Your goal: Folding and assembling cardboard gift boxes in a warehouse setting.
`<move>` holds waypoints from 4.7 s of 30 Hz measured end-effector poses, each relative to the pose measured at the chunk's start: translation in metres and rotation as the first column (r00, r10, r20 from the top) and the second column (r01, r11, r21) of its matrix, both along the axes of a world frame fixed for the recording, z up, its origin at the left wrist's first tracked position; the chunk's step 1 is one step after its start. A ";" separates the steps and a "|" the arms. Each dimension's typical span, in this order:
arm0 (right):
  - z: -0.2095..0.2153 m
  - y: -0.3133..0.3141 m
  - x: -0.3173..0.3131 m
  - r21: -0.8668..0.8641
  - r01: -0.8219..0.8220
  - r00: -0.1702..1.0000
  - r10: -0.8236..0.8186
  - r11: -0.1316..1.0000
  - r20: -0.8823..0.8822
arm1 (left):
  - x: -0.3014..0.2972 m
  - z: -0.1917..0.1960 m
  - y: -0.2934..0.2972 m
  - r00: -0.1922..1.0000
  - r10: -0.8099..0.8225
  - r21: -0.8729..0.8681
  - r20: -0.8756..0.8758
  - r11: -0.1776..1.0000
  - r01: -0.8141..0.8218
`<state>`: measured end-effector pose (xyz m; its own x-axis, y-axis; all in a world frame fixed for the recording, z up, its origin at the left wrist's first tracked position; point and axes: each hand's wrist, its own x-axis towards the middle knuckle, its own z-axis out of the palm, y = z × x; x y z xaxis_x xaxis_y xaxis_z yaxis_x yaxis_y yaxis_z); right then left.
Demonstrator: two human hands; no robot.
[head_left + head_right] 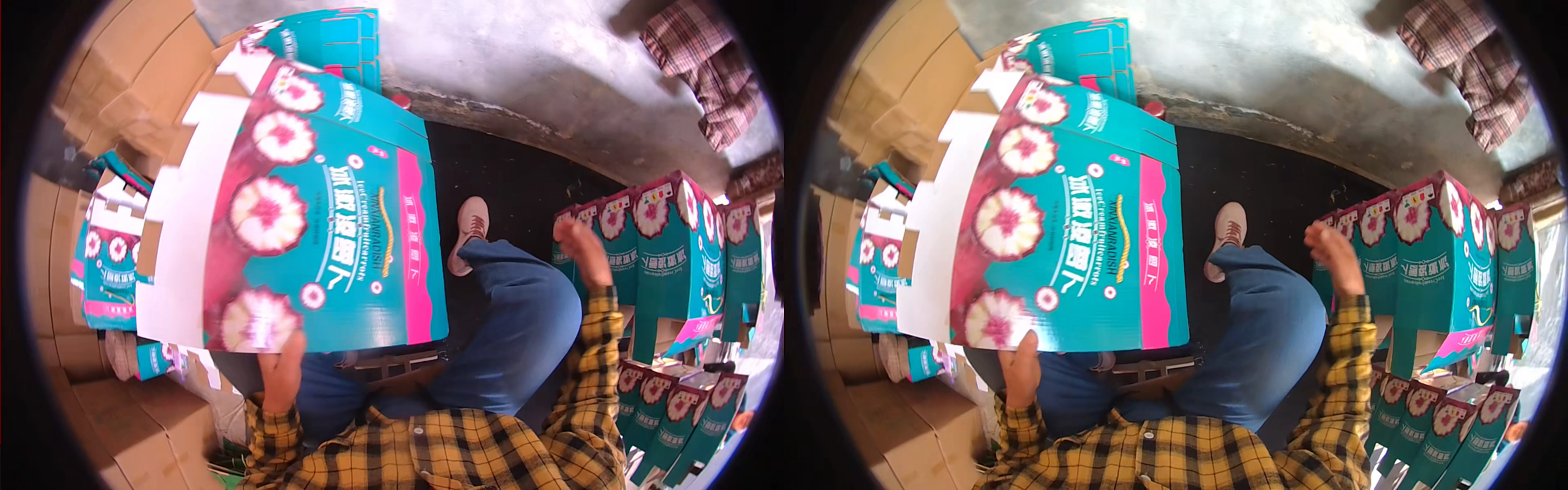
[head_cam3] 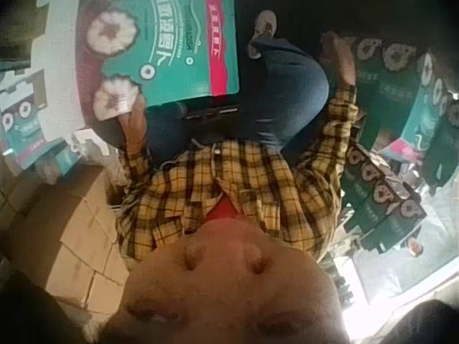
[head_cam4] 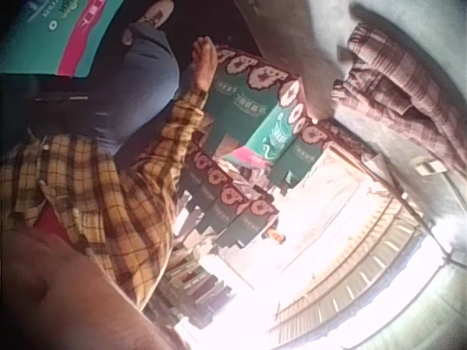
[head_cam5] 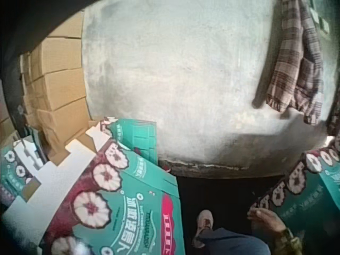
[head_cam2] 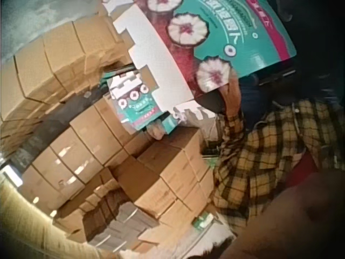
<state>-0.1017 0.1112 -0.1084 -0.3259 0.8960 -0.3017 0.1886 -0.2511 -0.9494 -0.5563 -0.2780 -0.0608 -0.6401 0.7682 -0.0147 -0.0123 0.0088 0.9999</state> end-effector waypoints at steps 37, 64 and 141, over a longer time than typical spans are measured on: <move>0.105 -0.059 -0.185 0.090 -0.349 0.934 0.354 0.933 -0.047 | 0.054 -0.001 0.033 0.618 -0.561 -0.376 -0.551 0.828 0.417; 0.126 -0.103 -0.295 0.413 -0.857 0.334 0.280 -0.306 0.900 | 0.001 0.009 0.102 0.684 -0.725 -0.042 0.073 0.683 0.729; 0.018 -0.202 -0.230 0.566 -0.499 0.862 0.443 0.656 0.247 | 0.044 -0.058 0.108 0.792 -0.257 -0.069 0.554 0.934 0.351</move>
<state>-0.3312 -0.0911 -0.0906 -0.7547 0.6282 0.1895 0.2037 0.4989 -0.8424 -0.5119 -0.1697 -0.1190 -0.2297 0.8781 -0.4197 -0.5068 0.2602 0.8218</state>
